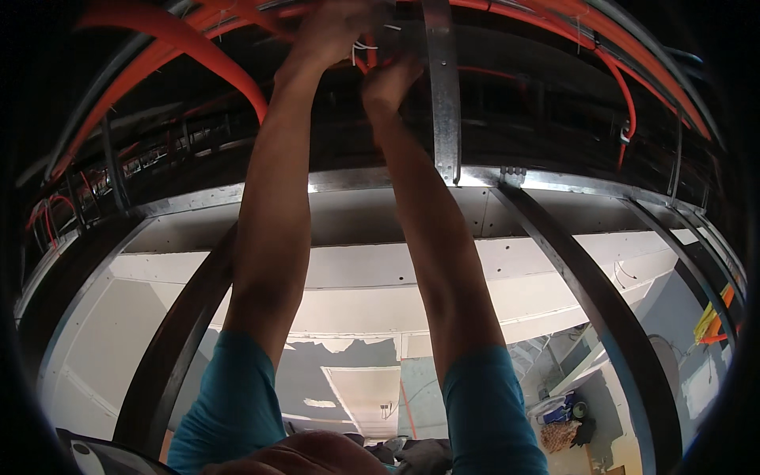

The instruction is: The person uses wire strippers to strip insulation from electrical wires inside a ceiling junction box and then twists the wires together.

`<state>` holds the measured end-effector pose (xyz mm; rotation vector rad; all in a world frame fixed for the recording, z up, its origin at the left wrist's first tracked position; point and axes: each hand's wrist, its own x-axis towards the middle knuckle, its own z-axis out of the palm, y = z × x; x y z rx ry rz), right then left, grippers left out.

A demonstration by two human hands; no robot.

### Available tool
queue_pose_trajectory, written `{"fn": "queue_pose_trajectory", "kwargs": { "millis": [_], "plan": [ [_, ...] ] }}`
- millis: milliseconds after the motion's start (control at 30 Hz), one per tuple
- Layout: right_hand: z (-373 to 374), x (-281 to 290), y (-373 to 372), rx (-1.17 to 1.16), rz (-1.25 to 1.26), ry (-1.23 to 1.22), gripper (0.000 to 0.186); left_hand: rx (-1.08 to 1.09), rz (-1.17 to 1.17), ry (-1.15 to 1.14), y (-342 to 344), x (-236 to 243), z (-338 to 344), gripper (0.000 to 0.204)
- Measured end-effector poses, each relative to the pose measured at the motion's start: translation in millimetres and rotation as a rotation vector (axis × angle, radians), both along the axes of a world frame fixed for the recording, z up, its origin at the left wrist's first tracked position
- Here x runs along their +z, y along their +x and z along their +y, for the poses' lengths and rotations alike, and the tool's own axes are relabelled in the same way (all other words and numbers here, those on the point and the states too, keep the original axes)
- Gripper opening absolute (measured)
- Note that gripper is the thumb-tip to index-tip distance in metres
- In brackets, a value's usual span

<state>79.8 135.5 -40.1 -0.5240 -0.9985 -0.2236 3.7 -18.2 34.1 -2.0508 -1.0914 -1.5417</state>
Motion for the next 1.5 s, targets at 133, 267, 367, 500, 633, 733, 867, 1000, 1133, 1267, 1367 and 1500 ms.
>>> {"fn": "queue_pose_trajectory", "kwargs": {
  "millis": [133, 267, 367, 500, 633, 733, 867, 1000, 1133, 1267, 1367, 1500],
  "plan": [
    [30.4, 20.9, 20.3, -0.154, -0.016, 0.2, 0.07, 0.018, 0.082, 0.07, -0.1, 7.2, 2.9, 0.021],
    [9.1, 20.7, 21.8, 0.099, -0.083, 0.195, 0.066, -0.016, 0.114, 0.058, -10.2, 9.5, 6.8, 0.019],
    [8.3, 13.3, 30.1, 0.022, -0.111, 0.063, 0.054, -0.063, 0.074, -0.036, -0.5, 8.5, 4.2, 0.017],
    [-24.5, -10.5, 8.6, 0.053, -0.099, -0.296, 0.055, -0.02, 0.031, 0.104, -1.2, -1.6, 18.1, 0.014],
    [-37.8, -19.3, 10.0, 0.201, -0.177, -0.531, 0.041, 0.003, 0.099, 0.204, -1.1, -1.5, 32.7, 0.014],
    [-91.6, -17.3, 7.6, 0.49, -0.2, -0.664, 0.028, 0.074, 0.086, 0.186, -0.1, -6.7, 29.0, 0.015],
    [-134.0, -8.8, 18.9, 0.689, -0.278, -0.832, 0.015, 0.006, 0.063, 0.282, -2.4, -4.3, 44.4, 0.016],
    [-149.5, -14.5, 40.7, 0.931, -0.466, -0.698, 0.018, 0.05, 0.097, 0.189, -4.3, -5.9, 43.5, 0.017],
    [-181.6, 1.0, 71.2, 1.059, -0.503, -0.647, 0.017, 0.009, 0.131, 0.266, -7.3, -12.4, 39.1, 0.014],
    [-199.4, 29.3, 95.0, 1.342, -0.599, -0.685, 0.026, -0.048, -0.002, 0.211, -2.9, -10.9, 48.8, 0.016],
    [-209.7, 46.5, 100.6, 1.424, -0.579, -0.765, 0.052, 0.002, 0.107, 0.366, -9.2, -11.0, 54.2, 0.016],
    [-214.6, 61.6, 100.1, 1.578, -0.438, -0.796, 0.057, 0.004, 0.17, 0.477, -13.0, -11.1, 55.0, 0.017]
  ]
}}
